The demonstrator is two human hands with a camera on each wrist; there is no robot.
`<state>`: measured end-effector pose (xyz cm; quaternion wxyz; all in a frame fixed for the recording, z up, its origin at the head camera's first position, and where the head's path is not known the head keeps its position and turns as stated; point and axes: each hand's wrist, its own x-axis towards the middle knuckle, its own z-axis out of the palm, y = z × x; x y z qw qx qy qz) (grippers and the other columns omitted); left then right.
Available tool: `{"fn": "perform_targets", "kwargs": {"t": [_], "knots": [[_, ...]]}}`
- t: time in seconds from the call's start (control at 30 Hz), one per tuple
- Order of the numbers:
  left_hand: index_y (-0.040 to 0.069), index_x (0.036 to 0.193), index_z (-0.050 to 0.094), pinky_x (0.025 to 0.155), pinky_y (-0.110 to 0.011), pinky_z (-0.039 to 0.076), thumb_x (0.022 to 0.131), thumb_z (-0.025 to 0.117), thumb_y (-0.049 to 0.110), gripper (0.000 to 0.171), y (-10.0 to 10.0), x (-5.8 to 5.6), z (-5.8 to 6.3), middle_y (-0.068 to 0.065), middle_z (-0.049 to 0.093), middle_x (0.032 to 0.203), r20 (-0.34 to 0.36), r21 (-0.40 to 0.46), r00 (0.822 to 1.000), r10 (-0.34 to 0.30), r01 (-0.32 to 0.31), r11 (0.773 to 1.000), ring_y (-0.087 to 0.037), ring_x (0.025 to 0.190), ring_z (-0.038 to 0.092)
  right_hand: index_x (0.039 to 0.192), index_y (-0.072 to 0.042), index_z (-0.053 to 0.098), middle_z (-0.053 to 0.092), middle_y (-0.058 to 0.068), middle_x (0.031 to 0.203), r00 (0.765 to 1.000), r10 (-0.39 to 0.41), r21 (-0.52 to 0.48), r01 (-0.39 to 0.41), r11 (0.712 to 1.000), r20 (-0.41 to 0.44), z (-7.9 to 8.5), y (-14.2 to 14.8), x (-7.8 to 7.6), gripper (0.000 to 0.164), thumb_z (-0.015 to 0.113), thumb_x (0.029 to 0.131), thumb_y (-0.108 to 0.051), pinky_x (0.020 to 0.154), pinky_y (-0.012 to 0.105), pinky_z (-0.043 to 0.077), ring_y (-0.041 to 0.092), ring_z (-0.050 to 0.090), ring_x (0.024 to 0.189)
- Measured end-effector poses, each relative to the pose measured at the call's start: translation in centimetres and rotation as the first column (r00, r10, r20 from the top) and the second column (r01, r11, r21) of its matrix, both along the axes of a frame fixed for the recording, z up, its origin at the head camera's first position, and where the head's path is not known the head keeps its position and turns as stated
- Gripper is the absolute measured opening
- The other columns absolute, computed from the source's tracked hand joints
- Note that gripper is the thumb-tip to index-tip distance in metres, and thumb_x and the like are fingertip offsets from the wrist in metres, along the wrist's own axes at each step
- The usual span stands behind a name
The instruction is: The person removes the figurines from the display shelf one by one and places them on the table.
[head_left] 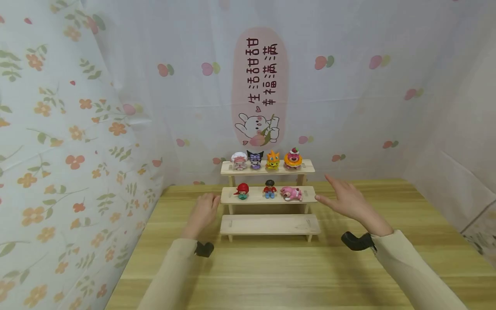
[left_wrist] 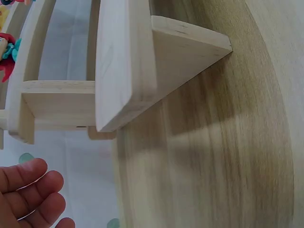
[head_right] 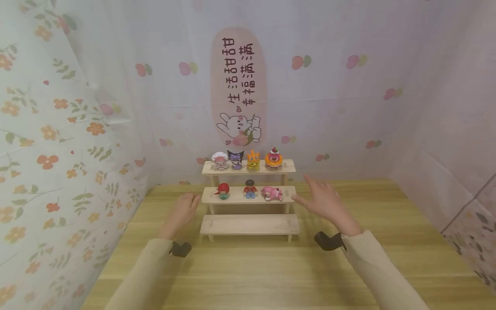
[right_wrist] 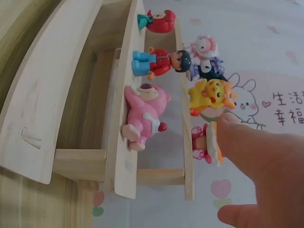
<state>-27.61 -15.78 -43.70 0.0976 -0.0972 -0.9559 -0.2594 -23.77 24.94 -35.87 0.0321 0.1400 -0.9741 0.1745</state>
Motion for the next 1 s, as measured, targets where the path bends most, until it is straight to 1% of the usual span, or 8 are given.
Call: {"fn": "perform_targets", "kwargs": {"t": [0.13,0.3,0.37,0.5,0.6,0.7,0.83,1.0], "knots": [[0.005,0.085,0.056,0.077,-0.041,0.043,0.103,0.039,0.026,0.033,0.1,-0.2,-0.3,-0.008,0.055,0.081,0.002,-0.006,1.0,-0.005,0.005,1.0,-0.026,0.082,0.052,0.145,0.008,0.026,0.037,0.033,0.142,1.0,0.018,-0.014,-0.018,1.0,-0.014,0.3,-0.1,-0.9,0.081,0.056,0.093,-0.048,0.099,0.067,0.031,0.054,0.039,0.125],[0.004,0.087,0.059,0.08,-0.043,0.044,0.103,0.041,0.026,0.033,0.6,-0.5,-0.7,-0.009,0.059,0.084,-0.012,-0.01,1.0,-0.001,0.001,1.0,-0.029,0.085,0.056,0.146,0.007,0.025,0.036,0.033,0.143,0.999,0.033,-0.05,-0.033,0.998,-0.018,0.7,-0.4,-2.4,0.079,0.057,0.094,-0.044,0.099,0.064,0.034,0.052,0.04,0.125],[0.005,0.088,0.059,0.083,-0.043,0.044,0.103,0.04,0.027,0.033,0.8,-0.6,-0.7,-0.009,0.06,0.087,0.005,-0.011,1.0,0.007,-0.007,1.0,-0.03,0.09,0.057,0.146,0.006,0.024,0.035,0.032,0.144,0.999,0.033,-0.058,-0.034,0.998,-0.021,0.8,-0.5,-3.0,0.079,0.057,0.094,-0.043,0.1,0.063,0.034,0.052,0.04,0.126],[0.005,0.087,0.058,0.088,-0.045,0.042,0.103,0.039,0.027,0.033,1.2,-0.8,-0.7,-0.01,0.059,0.087,0.024,-0.018,1.0,0.009,-0.009,1.0,-0.031,0.09,0.056,0.147,0.006,0.025,0.035,0.032,0.144,0.999,0.033,-0.08,-0.035,0.996,-0.027,1.3,-1.0,-4.1,0.079,0.058,0.094,-0.043,0.102,0.062,0.033,0.051,0.039,0.127],[0.004,0.087,0.057,0.098,-0.048,0.04,0.102,0.039,0.026,0.032,1.4,-1.0,-0.6,-0.012,0.06,0.089,0.023,-0.014,1.0,0.011,-0.011,1.0,-0.033,0.094,0.057,0.147,0.004,0.025,0.036,0.032,0.144,0.999,0.027,-0.115,-0.03,0.993,-0.028,1.8,-1.5,-4.8,0.077,0.058,0.094,-0.042,0.102,0.062,0.033,0.05,0.04,0.126],[0.004,0.086,0.056,0.099,-0.049,0.04,0.102,0.039,0.024,0.031,1.5,-1.0,-0.5,-0.013,0.06,0.089,0.027,-0.005,1.0,0.011,-0.011,1.0,-0.034,0.095,0.058,0.147,0.002,0.028,0.04,0.03,0.142,1.0,0.006,-0.179,-0.01,0.984,-0.026,2.1,-1.8,-5.6,0.073,0.058,0.094,-0.039,0.1,0.061,0.035,0.048,0.044,0.124],[0.003,0.085,0.055,0.085,-0.047,0.044,0.101,0.04,0.022,0.029,1.7,-0.9,-0.5,-0.013,0.059,0.087,0.034,-0.01,0.999,0.009,-0.009,1.0,-0.034,0.09,0.057,0.144,-0.001,0.035,0.047,0.027,0.137,0.999,-0.031,-0.25,0.021,0.968,-0.039,2.3,-2.4,-6.5,0.066,0.06,0.094,-0.035,0.099,0.061,0.036,0.046,0.046,0.123],[0.002,0.087,0.055,0.078,-0.044,0.045,0.102,0.04,0.02,0.028,1.8,-0.8,-0.7,-0.013,0.058,0.087,0.035,-0.026,0.999,0.006,-0.005,1.0,-0.034,0.09,0.057,0.142,-0.002,0.039,0.049,0.025,0.136,0.998,-0.047,-0.277,0.031,0.96,-0.051,2.7,-3.3,-7.4,0.062,0.063,0.092,-0.031,0.101,0.06,0.035,0.044,0.044,0.125]]}}
